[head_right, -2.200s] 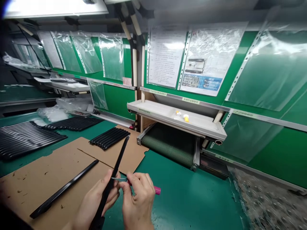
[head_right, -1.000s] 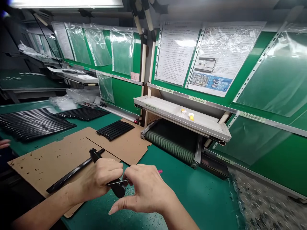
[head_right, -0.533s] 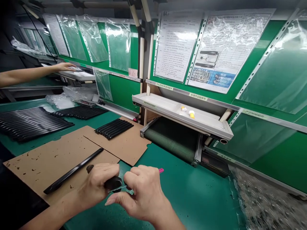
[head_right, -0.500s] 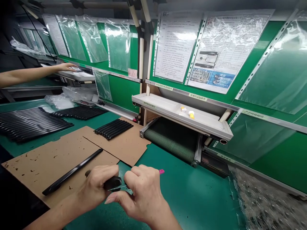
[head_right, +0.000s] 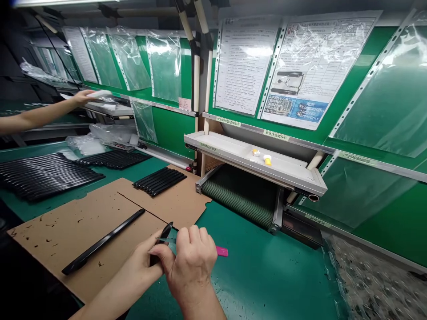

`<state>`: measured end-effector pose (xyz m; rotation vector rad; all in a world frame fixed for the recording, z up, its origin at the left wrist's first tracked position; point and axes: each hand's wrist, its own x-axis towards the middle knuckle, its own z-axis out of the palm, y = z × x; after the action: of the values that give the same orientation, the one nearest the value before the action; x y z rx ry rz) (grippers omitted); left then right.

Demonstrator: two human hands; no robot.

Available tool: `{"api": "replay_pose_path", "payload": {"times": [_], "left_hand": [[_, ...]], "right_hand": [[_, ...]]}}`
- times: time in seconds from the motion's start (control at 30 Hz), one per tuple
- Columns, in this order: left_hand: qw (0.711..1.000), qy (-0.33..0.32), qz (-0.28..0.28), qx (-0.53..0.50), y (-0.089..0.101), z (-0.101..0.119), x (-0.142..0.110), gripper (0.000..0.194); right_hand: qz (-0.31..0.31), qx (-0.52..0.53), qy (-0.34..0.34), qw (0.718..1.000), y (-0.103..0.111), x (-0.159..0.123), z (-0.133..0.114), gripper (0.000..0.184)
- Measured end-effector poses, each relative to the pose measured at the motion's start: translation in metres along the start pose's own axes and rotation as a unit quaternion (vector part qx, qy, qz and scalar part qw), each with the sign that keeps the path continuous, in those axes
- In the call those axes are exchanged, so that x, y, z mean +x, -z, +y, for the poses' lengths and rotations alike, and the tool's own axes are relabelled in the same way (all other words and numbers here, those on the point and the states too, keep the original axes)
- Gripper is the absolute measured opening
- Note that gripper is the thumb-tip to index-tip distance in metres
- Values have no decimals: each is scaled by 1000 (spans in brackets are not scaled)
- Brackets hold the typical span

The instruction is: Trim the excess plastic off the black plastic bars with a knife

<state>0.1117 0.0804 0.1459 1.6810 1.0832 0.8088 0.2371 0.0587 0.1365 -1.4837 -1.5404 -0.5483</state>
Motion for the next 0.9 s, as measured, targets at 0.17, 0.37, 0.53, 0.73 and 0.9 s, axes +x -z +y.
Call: {"api": "replay_pose_path", "payload": {"times": [0.17, 0.37, 0.53, 0.73, 0.9], "left_hand": [[999, 13, -11, -46, 1, 9, -1, 17], [996, 53, -17, -69, -1, 11, -2, 23], [997, 51, -14, -55, -3, 4, 0, 21], [992, -10, -11, 125, 8, -6, 3, 27], [934, -176, -3, 311, 22, -7, 18, 25]], "right_hand": [[-16, 18, -20, 999, 1, 0, 2, 61], [-39, -17, -3, 999, 3, 2, 0, 59], [-36, 89, -82, 992, 6, 6, 2, 53], [-75, 271, -276, 919, 22, 28, 31, 47], [-316, 615, -320, 647, 29, 18, 30, 52]]}}
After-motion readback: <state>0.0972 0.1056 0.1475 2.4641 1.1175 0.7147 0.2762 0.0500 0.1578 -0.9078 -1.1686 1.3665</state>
